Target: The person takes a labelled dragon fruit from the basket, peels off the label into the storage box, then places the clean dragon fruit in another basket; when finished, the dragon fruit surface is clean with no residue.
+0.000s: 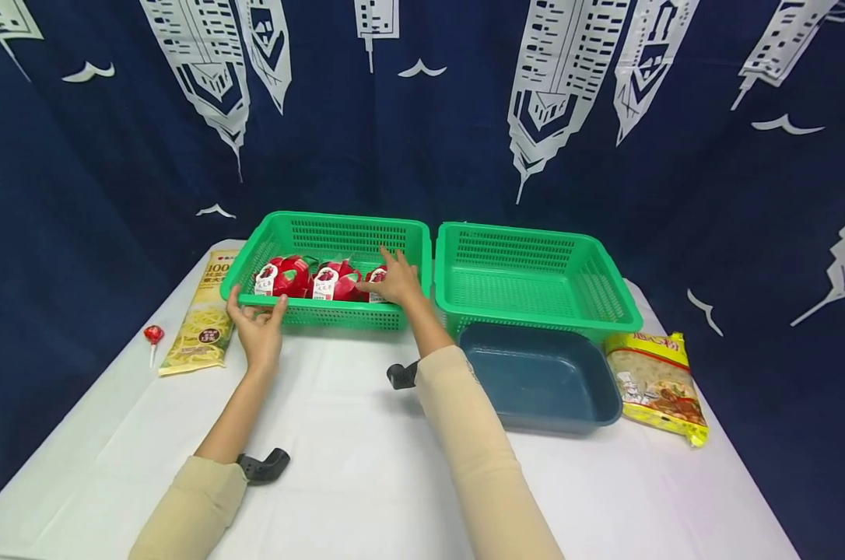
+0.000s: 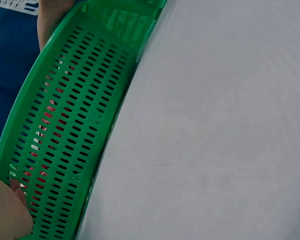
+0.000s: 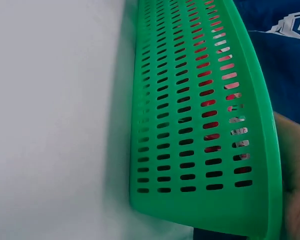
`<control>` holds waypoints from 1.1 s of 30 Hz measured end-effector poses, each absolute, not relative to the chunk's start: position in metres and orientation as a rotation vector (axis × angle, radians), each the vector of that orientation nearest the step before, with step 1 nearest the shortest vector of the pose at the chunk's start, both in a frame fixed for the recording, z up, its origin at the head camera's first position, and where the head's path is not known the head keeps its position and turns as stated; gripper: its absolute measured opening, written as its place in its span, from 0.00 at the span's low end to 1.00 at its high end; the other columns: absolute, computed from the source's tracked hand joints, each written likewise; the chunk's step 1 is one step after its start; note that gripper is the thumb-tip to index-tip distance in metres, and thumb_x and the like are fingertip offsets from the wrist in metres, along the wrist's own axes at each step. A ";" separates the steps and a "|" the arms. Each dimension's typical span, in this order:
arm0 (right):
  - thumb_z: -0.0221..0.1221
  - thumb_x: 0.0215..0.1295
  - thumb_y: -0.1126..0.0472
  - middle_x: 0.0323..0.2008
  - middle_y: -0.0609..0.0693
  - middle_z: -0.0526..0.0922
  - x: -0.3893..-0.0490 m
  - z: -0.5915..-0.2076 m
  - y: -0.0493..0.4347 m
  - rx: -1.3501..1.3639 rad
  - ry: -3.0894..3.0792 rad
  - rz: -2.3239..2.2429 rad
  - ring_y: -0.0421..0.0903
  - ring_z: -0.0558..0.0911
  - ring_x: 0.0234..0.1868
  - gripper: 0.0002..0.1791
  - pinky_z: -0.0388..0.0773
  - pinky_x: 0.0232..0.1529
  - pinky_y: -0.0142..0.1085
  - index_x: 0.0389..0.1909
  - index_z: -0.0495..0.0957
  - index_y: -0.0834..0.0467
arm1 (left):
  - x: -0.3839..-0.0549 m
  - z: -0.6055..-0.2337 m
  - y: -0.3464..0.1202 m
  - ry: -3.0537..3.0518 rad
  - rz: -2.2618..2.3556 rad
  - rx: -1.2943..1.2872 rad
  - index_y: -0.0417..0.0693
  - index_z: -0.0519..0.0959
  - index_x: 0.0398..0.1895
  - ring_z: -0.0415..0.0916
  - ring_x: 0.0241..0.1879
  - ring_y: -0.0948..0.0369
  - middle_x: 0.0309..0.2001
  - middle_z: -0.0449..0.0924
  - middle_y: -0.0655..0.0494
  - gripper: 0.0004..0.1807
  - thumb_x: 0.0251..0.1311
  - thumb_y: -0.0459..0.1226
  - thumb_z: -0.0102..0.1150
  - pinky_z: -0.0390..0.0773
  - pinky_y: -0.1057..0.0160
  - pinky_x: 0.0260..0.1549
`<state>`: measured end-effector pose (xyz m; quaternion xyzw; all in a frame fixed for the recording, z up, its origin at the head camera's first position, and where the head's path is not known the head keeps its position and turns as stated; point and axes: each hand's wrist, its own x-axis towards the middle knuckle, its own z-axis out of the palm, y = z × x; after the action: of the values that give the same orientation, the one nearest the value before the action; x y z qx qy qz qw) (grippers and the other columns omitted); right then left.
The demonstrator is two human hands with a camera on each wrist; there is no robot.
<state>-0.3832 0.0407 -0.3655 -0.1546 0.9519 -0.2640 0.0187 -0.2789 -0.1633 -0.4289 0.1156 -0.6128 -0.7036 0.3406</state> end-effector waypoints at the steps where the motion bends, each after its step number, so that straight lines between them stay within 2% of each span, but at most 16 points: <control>1: 0.62 0.53 0.38 0.70 0.60 0.46 -0.384 -0.365 0.040 -0.470 2.958 -0.766 0.60 0.48 0.69 0.52 0.49 0.64 0.55 0.72 0.46 0.53 | -0.279 -0.429 -0.164 -1.587 -1.832 0.289 0.54 0.47 0.70 0.70 0.29 0.62 0.35 0.65 0.56 0.45 0.54 0.40 0.65 0.71 0.72 0.27; 6: 0.63 0.51 0.38 0.69 0.59 0.53 -0.382 -0.363 0.040 -0.390 2.920 -0.710 0.59 0.47 0.69 0.50 0.52 0.63 0.56 0.71 0.52 0.51 | -0.280 -0.431 -0.165 -1.575 -1.829 0.263 0.53 0.47 0.70 0.70 0.30 0.62 0.36 0.65 0.57 0.46 0.53 0.39 0.65 0.72 0.73 0.29; 10: 0.64 0.51 0.39 0.66 0.60 0.59 -0.381 -0.364 0.039 -0.355 2.925 -0.747 0.59 0.54 0.67 0.48 0.57 0.62 0.53 0.70 0.54 0.50 | -0.281 -0.433 -0.166 -1.581 -1.825 0.265 0.54 0.47 0.70 0.70 0.30 0.62 0.35 0.65 0.57 0.46 0.53 0.39 0.65 0.72 0.73 0.29; 13: 0.65 0.50 0.41 0.62 0.61 0.64 -0.381 -0.367 0.039 -0.366 2.965 -0.779 0.57 0.61 0.63 0.47 0.63 0.59 0.49 0.69 0.58 0.51 | -0.281 -0.434 -0.166 -1.577 -1.825 0.261 0.54 0.46 0.71 0.70 0.30 0.62 0.35 0.65 0.57 0.47 0.53 0.39 0.65 0.72 0.73 0.29; 16: 0.66 0.49 0.41 0.59 0.61 0.67 -0.382 -0.368 0.038 -0.382 3.006 -0.798 0.56 0.64 0.61 0.46 0.65 0.58 0.46 0.68 0.60 0.54 | -0.281 -0.433 -0.166 -1.565 -1.817 0.256 0.51 0.46 0.71 0.70 0.30 0.63 0.34 0.66 0.57 0.47 0.52 0.38 0.66 0.72 0.73 0.29; 21: 0.68 0.48 0.44 0.62 0.62 0.64 -0.380 -0.369 0.038 -0.410 3.110 -0.835 0.58 0.61 0.63 0.46 0.64 0.58 0.47 0.67 0.61 0.55 | -0.283 -0.428 -0.163 -1.513 -1.842 0.227 0.48 0.46 0.71 0.70 0.31 0.64 0.34 0.67 0.56 0.48 0.52 0.33 0.65 0.74 0.72 0.33; 26: 0.70 0.46 0.47 0.64 0.61 0.60 -0.377 -0.368 0.041 -0.474 3.221 -1.067 0.59 0.60 0.62 0.45 0.66 0.54 0.48 0.66 0.63 0.53 | -0.285 -0.426 -0.162 -1.444 -1.903 0.219 0.49 0.45 0.71 0.71 0.32 0.63 0.34 0.66 0.55 0.48 0.52 0.30 0.64 0.74 0.72 0.35; 33: 0.72 0.43 0.50 0.63 0.57 0.63 -0.368 -0.356 0.045 -0.708 3.273 -1.529 0.52 0.62 0.60 0.43 0.65 0.51 0.45 0.64 0.67 0.52 | -0.288 -0.424 -0.160 -1.387 -1.950 0.243 0.51 0.46 0.72 0.73 0.31 0.62 0.34 0.67 0.55 0.49 0.51 0.29 0.65 0.76 0.70 0.35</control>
<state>-0.3683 0.0448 -0.3556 -0.1854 0.8570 -0.4003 -0.2665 -0.2878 -0.1598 -0.4243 0.0942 -0.5380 -0.7563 0.3601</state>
